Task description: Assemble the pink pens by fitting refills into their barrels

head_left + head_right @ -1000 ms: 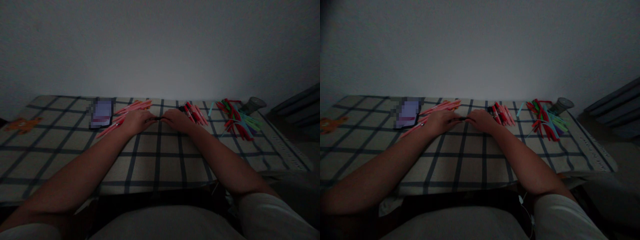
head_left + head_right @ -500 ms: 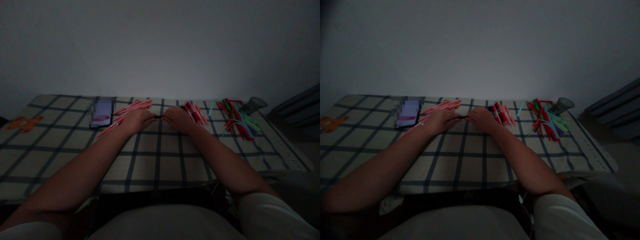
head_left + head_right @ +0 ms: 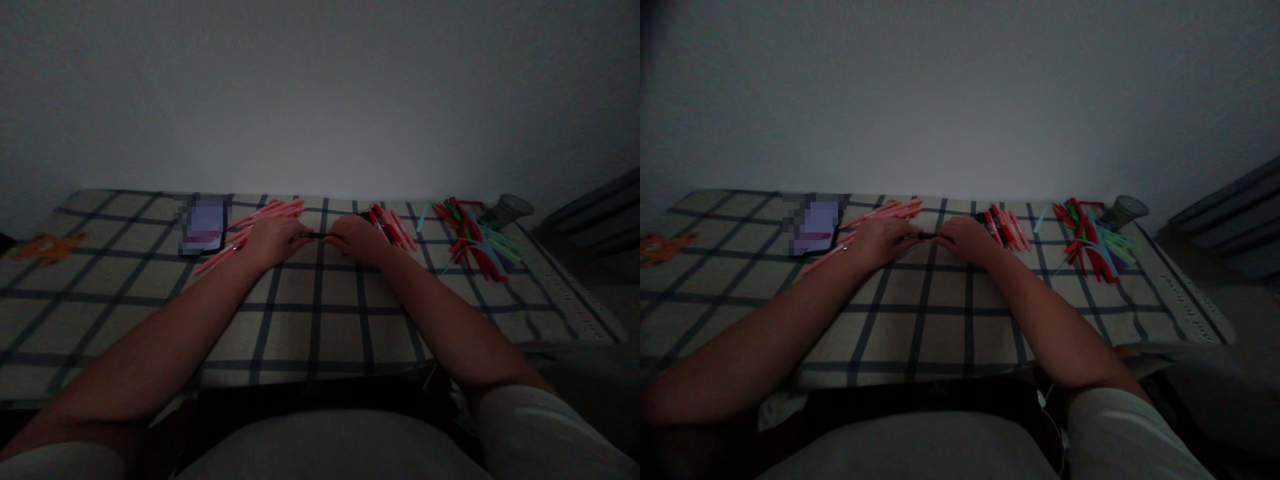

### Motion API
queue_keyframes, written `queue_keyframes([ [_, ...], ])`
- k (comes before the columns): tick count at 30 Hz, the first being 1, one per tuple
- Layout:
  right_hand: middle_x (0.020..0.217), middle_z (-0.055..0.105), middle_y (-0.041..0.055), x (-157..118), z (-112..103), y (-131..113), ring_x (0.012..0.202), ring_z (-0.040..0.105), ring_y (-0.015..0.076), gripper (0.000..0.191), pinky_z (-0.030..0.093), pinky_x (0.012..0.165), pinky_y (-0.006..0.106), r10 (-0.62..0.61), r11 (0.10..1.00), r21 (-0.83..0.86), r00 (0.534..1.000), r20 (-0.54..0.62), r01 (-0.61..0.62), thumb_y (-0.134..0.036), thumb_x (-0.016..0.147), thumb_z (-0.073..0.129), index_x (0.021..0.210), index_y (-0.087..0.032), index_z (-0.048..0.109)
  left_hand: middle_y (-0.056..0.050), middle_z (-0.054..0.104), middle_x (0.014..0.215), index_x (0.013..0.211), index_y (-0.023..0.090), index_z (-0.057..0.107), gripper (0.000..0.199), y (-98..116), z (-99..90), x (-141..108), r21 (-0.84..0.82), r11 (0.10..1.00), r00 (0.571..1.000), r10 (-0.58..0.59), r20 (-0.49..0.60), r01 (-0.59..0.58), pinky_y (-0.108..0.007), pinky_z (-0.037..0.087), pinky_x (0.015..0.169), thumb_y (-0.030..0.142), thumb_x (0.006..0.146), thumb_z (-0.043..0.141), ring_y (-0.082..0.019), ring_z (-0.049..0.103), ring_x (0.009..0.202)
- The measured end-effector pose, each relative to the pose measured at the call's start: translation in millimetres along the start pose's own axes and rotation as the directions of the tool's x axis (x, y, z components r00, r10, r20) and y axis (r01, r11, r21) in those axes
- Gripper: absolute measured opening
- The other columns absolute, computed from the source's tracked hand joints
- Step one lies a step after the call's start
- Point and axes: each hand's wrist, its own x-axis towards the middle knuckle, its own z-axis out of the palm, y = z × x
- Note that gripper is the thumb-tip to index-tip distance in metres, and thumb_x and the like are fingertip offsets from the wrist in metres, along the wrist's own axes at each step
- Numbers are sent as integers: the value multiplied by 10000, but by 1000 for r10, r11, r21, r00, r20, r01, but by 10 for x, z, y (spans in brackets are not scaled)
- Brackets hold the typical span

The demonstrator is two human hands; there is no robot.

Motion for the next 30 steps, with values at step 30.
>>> queue_keyframes([
  [30, 1067, 778, 110, -31, 123, 193, 1001, 643, 254, 386, 423, 843, 357, 70, 995, -50, 979, -191, -81, -353, 1144, 516, 1387, -231, 789, -63, 827, 1335, 1234, 297, 851, 345, -78, 41, 12, -27, 998, 997, -52, -61, 50, -448, 593, 1054, 468, 1044, 620, -318, 733, 1327],
])
